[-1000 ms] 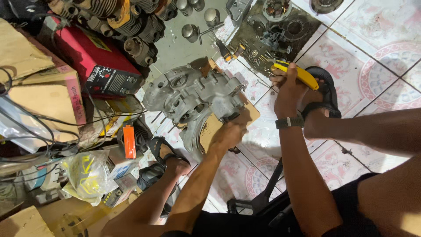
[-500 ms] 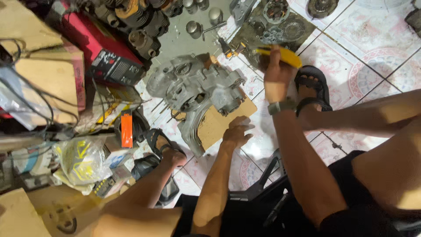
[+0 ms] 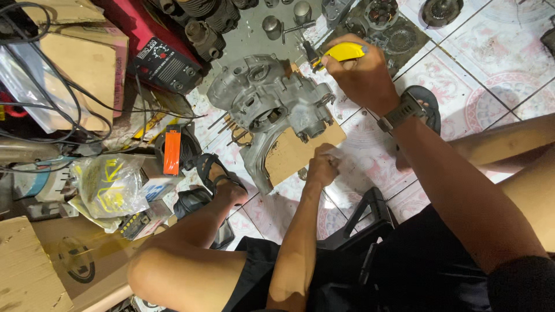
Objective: The person scrubs a large metal engine casing with a yellow-handled brush, focusing on crevices and surfaces. They rotate the casing to access different areas while scrubbing.
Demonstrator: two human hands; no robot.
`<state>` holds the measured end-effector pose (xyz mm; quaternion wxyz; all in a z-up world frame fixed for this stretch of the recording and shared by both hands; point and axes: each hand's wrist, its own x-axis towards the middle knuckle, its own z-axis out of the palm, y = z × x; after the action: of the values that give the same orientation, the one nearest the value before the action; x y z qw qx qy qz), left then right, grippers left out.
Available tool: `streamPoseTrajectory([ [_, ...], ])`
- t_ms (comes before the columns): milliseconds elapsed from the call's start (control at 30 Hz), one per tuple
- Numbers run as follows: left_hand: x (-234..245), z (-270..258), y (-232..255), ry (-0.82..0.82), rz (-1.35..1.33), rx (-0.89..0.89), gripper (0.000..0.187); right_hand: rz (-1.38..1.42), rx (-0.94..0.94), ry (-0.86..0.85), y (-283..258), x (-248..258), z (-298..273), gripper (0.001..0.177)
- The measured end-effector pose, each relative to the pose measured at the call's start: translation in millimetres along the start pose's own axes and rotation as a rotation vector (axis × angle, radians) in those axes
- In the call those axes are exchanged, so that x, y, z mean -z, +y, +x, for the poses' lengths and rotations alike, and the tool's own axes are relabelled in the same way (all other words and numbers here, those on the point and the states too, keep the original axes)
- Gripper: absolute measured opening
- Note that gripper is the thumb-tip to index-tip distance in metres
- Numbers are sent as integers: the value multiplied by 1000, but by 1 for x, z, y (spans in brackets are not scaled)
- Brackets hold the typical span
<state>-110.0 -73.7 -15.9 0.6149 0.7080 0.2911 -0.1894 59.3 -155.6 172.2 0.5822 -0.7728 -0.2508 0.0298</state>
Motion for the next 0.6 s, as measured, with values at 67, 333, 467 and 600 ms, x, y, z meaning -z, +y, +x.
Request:
streamPoseTrajectory([
  [67, 10, -16, 33, 90, 561, 88, 43, 19, 14, 36, 0, -3, -2, 10],
  [333, 29, -17, 41, 111, 571, 49, 52, 54, 105, 15, 0, -9, -22, 22],
  [467, 46, 21, 1, 196, 396, 78, 62, -6, 180, 72, 5, -5, -18, 19],
  [600, 56, 12, 10, 255, 275, 90, 59, -137, 274, -10, -7, 7, -8, 16],
])
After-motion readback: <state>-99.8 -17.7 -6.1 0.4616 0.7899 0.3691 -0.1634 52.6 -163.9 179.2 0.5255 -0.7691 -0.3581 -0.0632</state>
